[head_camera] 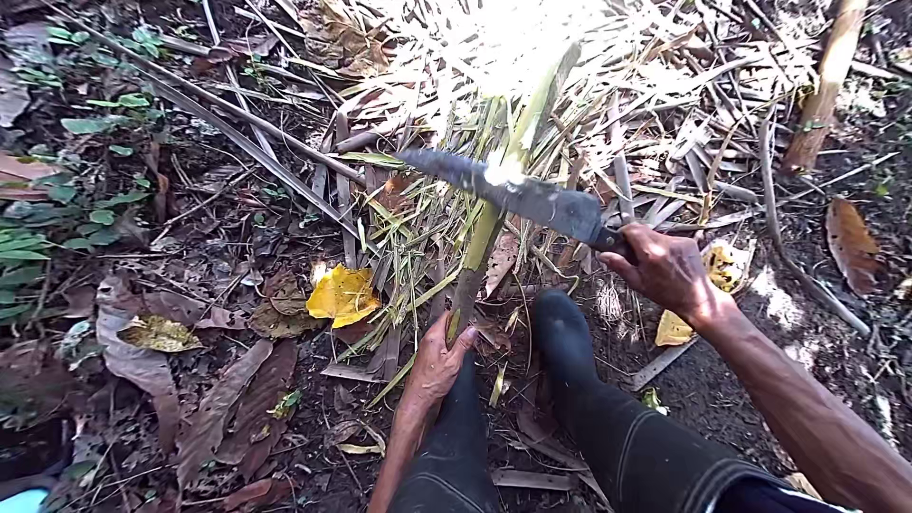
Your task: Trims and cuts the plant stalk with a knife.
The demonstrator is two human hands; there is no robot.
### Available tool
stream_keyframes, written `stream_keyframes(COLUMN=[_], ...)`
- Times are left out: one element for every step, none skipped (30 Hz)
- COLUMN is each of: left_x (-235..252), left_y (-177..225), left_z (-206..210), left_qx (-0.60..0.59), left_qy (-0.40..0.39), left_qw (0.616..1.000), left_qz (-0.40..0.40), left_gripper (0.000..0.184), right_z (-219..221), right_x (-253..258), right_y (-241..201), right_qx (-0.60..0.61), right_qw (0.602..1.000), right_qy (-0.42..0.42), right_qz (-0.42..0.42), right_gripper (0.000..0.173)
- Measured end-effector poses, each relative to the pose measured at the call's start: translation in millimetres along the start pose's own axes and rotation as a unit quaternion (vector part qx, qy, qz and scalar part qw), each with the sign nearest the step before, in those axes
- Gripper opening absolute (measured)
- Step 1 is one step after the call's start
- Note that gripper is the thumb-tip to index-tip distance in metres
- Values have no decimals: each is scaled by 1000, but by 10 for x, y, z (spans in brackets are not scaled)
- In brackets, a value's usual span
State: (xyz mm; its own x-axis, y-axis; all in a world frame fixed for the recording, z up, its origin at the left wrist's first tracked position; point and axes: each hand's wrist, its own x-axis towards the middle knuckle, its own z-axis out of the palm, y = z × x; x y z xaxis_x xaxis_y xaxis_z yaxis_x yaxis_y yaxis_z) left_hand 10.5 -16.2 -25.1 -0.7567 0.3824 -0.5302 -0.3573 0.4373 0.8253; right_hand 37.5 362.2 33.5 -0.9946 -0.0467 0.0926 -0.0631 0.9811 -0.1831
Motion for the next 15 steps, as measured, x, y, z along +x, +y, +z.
stream_keyframes(left_x=[-5,-11,-23,-40,-58,-73,-75,-63,-49,-44,-48,-53,-56,-58,-52], left_y=[-14,-30,-48,-63,-72,-77,-76,-73,-76,-86,-103,-113,-116,-114,-109], left_z=[-1,2,5,6,9,11,4,-6,-17,-26,-29,-26,-20,-17,-18], left_qx=[-1,4,11,21,27,22,10,-8,-23,-37,-50,-61,-70,-74,-70], left_qy=[0,1,2,1,-1,-1,-1,3,4,6,9,12,16,23,30], left_qw=[1000,1000,1000,1000,1000,1000,1000,1000,1000,999,999,998,997,997,996], left_qz=[2,4,4,2,-2,-5,-5,-1,3,7,12,17,23,31,40], left_gripper=[46,46,46,46,47,48,49,47,47,46,46,47,47,46,45], right_z=[11,14,-13,-73,-159,-247,-323,-376,-410,-430,-338,-244,-189,-150,-120], right_x=[-10,-17,8,115,269,412,505,514,434,274,53,-143,-289,-403,-451], right_y=[17,85,181,284,398,519,635,727,759,705,693,666,599,520,421], right_qx=[-16,-27,-24,-8,14,41,68,93,122,153,169,182,194,198,183], right_qw=[999,999,999,995,983,961,936,914,900,893,897,902,909,921,940], right_qy=[-10,-21,-32,-33,-28,-14,7,27,40,36,51,58,55,48,46], right_qz=[-28,-28,11,89,183,275,345,393,417,421,405,387,364,332,283], right_gripper=[55,55,54,57,63,68,72,74,74,72,70,66,62,60,60])
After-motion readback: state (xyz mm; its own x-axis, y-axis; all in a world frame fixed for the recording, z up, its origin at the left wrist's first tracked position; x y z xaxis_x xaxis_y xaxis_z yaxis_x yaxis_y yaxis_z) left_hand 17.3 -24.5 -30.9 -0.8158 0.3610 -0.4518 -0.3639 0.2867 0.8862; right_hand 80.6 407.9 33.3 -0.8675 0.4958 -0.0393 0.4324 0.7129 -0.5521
